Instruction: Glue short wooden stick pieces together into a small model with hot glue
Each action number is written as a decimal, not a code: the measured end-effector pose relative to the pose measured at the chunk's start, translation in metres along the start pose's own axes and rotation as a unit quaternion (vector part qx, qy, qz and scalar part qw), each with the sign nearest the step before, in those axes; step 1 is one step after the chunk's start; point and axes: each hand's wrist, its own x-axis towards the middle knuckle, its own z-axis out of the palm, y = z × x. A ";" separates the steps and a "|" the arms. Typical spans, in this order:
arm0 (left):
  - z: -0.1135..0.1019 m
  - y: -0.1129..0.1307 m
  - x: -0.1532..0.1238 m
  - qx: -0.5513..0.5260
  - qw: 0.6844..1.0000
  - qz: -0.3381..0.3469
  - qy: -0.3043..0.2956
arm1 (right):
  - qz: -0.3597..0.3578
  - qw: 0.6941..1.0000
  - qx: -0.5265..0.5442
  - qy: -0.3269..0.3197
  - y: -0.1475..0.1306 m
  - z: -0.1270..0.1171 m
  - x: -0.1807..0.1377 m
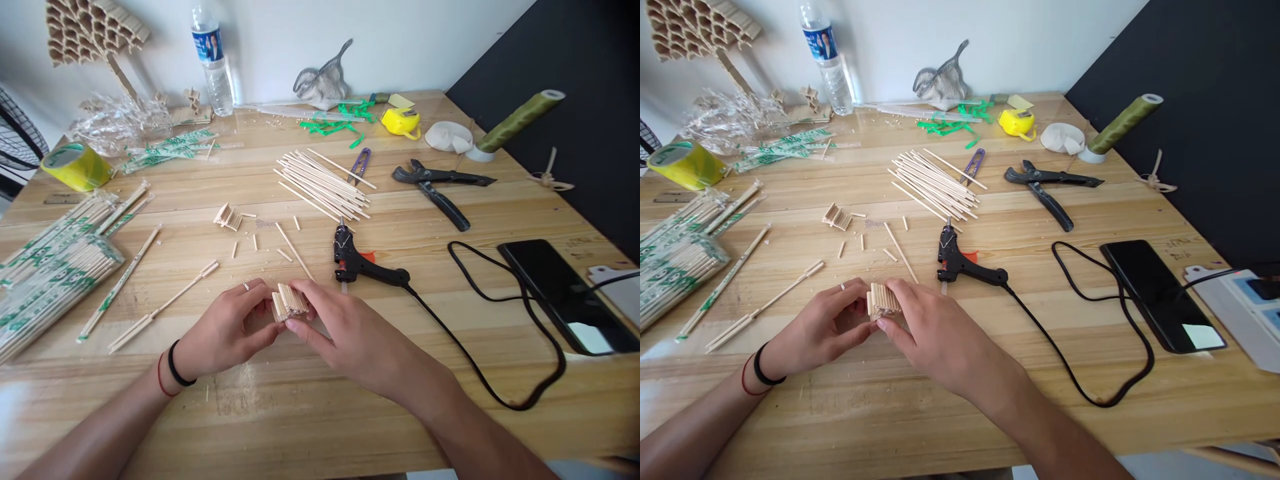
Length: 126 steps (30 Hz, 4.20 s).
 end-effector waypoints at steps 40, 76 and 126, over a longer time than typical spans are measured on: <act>0.000 0.002 -0.001 0.001 1.000 -0.026 -0.002 | 0.010 1.000 0.015 -0.011 0.002 0.000 0.003; -0.003 0.002 -0.002 -0.137 0.989 -0.046 -0.006 | 0.034 0.996 0.075 0.013 0.005 -0.001 0.009; -0.001 0.002 -0.003 -0.130 0.989 -0.070 0.007 | 0.033 0.998 0.048 0.011 0.003 -0.001 0.012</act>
